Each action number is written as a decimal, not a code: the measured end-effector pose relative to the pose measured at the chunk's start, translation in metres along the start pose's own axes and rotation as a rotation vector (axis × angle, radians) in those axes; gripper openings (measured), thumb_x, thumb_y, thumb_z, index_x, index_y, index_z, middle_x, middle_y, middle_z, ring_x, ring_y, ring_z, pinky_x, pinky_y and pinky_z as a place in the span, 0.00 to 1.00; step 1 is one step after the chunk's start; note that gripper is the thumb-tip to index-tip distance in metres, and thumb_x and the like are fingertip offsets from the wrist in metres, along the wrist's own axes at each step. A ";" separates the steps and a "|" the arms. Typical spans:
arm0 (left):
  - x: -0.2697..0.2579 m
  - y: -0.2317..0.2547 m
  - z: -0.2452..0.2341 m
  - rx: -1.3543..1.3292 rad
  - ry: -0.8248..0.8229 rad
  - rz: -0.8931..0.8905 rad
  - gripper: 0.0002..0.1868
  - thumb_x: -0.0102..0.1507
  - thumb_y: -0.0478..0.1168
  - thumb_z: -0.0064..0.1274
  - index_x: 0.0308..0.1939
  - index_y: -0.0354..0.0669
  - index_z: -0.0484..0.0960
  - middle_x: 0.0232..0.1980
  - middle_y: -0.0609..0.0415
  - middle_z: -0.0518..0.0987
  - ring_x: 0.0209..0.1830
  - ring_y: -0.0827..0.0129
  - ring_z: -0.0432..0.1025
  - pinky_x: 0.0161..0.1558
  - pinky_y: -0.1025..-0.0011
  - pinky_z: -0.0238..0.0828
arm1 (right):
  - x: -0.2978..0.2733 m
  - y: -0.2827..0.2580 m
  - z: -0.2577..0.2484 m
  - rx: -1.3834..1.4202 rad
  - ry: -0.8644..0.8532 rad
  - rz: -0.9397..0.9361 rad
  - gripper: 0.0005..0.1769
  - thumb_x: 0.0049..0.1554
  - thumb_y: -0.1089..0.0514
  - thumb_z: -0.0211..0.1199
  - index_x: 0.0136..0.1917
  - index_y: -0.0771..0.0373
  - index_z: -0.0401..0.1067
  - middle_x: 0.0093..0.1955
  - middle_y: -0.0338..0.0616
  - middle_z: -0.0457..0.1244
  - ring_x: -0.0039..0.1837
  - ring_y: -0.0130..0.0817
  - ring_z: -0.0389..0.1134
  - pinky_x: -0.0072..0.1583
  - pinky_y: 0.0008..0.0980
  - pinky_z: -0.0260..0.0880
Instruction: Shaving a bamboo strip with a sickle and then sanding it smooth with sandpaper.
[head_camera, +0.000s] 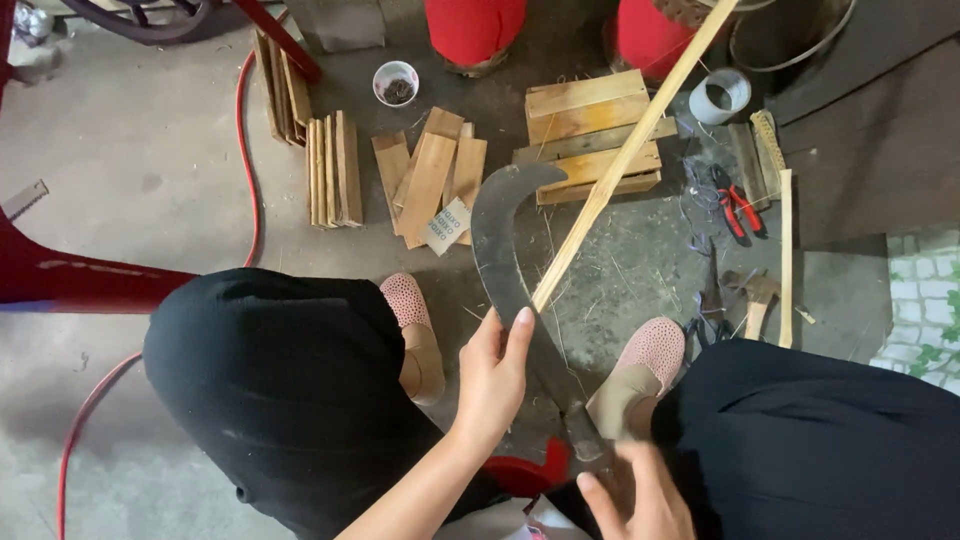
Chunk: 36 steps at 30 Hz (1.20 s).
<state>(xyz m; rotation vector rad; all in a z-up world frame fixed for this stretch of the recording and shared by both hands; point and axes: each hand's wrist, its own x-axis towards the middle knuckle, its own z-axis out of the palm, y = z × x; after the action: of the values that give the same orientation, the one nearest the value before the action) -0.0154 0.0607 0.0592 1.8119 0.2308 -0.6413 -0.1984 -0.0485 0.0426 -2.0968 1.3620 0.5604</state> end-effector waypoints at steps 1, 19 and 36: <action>0.000 -0.004 0.001 -0.012 0.000 0.004 0.16 0.70 0.54 0.45 0.40 0.49 0.80 0.25 0.66 0.62 0.27 0.78 0.55 0.34 0.75 0.54 | 0.009 0.002 -0.006 0.039 -0.026 -0.191 0.28 0.49 0.33 0.62 0.61 0.38 0.69 0.60 0.26 0.70 0.63 0.33 0.72 0.59 0.35 0.70; -0.026 -0.002 -0.011 0.131 -0.082 0.081 0.18 0.72 0.54 0.42 0.34 0.48 0.67 0.22 0.62 0.61 0.25 0.76 0.56 0.31 0.71 0.55 | 0.013 -0.079 -0.028 0.453 -0.327 -0.369 0.46 0.57 0.44 0.55 0.84 0.39 0.41 0.52 0.41 0.57 0.44 0.42 0.61 0.43 0.39 0.65; -0.084 -0.014 -0.088 0.176 -0.185 -0.261 0.24 0.68 0.52 0.46 0.38 0.39 0.93 0.21 0.55 0.60 0.20 0.71 0.54 0.26 0.73 0.49 | 0.059 -0.048 -0.038 1.515 -1.153 -0.265 0.17 0.67 0.46 0.49 0.69 0.40 0.64 0.29 0.54 0.56 0.19 0.30 0.47 0.22 0.28 0.54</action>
<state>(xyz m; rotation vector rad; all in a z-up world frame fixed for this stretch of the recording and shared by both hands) -0.0644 0.1605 0.1102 1.8925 0.2963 -1.0356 -0.1296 -0.0985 0.0463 -0.4467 0.4042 0.2940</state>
